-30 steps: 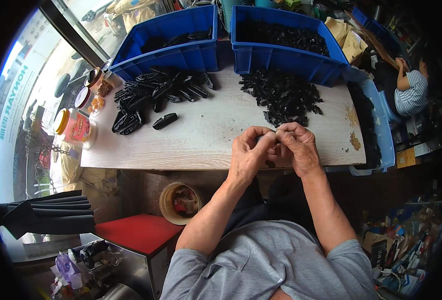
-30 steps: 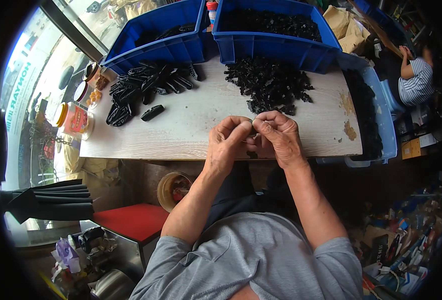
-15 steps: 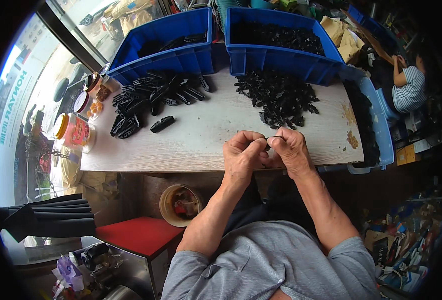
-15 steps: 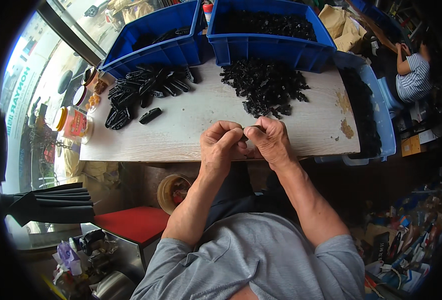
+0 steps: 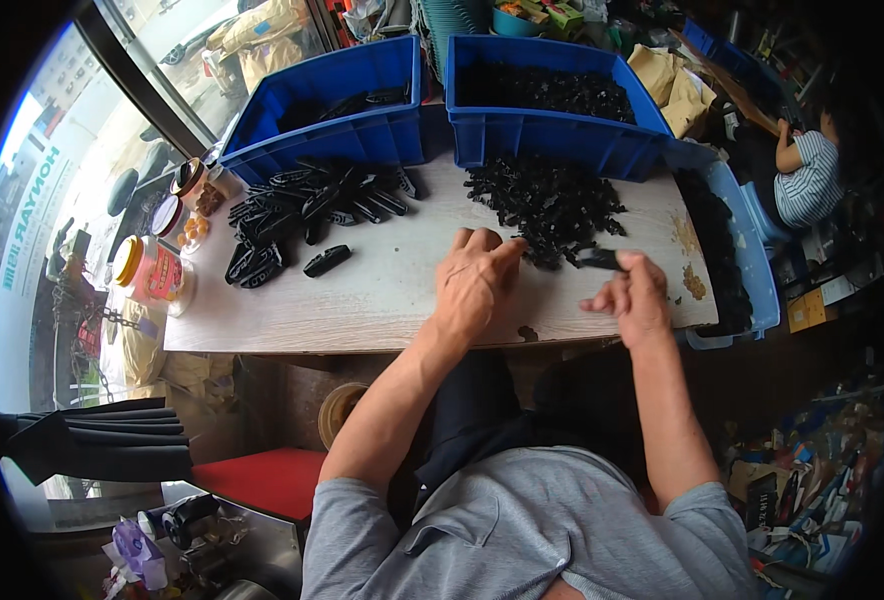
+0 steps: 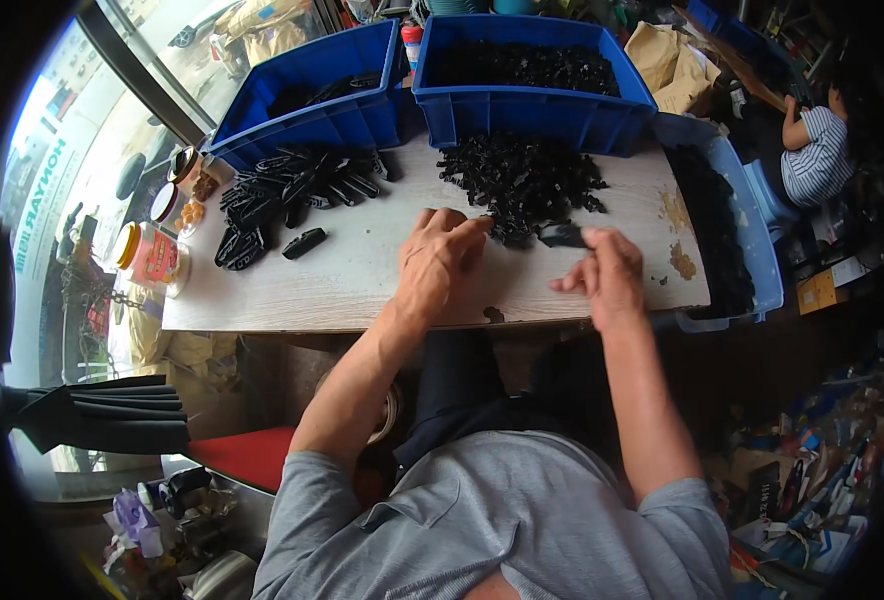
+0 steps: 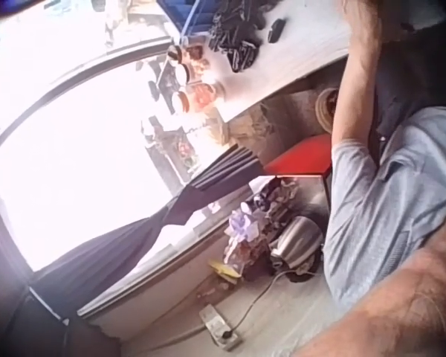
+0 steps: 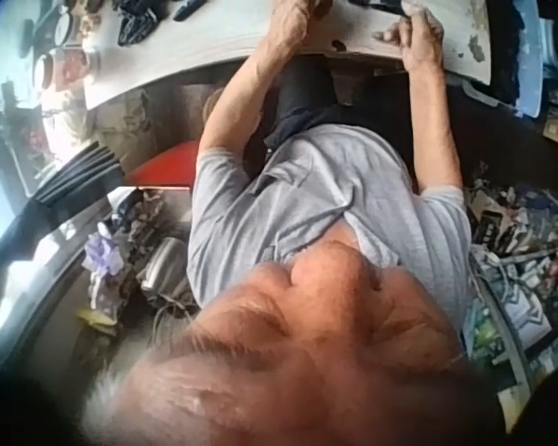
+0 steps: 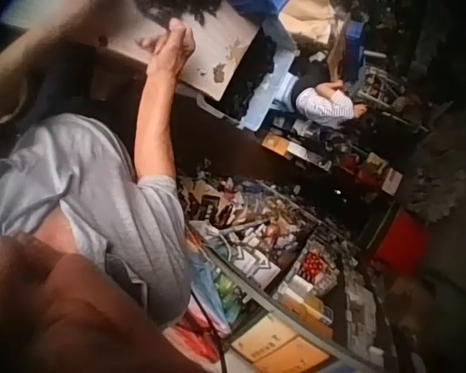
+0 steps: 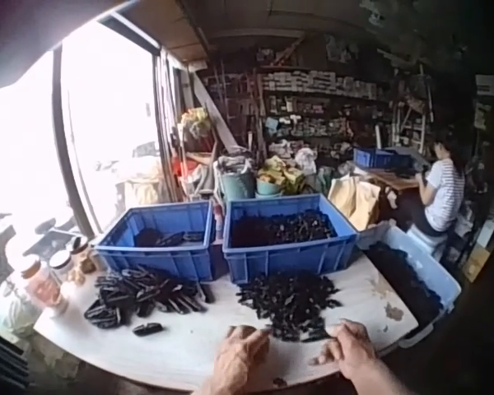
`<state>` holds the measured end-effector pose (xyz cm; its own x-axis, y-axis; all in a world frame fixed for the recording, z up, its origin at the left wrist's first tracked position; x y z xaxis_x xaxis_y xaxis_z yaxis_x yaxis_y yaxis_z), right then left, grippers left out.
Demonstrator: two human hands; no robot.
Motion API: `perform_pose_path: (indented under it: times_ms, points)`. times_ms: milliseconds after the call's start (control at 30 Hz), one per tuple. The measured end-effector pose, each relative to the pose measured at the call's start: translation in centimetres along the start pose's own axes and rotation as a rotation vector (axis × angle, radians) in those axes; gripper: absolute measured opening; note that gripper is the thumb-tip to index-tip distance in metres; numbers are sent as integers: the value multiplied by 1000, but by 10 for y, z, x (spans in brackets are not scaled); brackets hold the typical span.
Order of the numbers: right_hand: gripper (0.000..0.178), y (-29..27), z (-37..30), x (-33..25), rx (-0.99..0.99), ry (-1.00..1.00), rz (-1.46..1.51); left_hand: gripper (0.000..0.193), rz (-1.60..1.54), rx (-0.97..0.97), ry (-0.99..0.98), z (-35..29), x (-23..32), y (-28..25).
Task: The recorder is assembling small black plastic components at a workbench in a factory setting.
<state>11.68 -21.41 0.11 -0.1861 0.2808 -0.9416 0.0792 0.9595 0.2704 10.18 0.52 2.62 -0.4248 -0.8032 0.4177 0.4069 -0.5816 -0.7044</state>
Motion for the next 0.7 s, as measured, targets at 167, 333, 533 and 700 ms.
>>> perform_pose_path:
  times_ms: [167,333,533,700]
  points:
    - [41,-90,27,-44,399,-75,82,21,94,-120,-14,9,-7,18]
    - [40,-135,28,-58,602,-68,118,35,41,-96,-9,5,-20,19]
    - [31,-95,29,-23,369,0,-22,42,81,-75,-13,-5,-22,12]
    - [21,-33,20,-3,84,15,-88,45,94,-55,-74,-11,-21,6]
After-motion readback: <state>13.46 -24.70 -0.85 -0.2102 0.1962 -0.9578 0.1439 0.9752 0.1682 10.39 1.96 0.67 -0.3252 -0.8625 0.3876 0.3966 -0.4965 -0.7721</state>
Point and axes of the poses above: each hand's wrist, its own z-axis towards the middle knuckle, its own y-axis out of the palm, x = y × z, the point moved 7 cm from there along z, towards the middle knuckle, and after that the axes turned 1 degree about x, right-handed, at the moved point
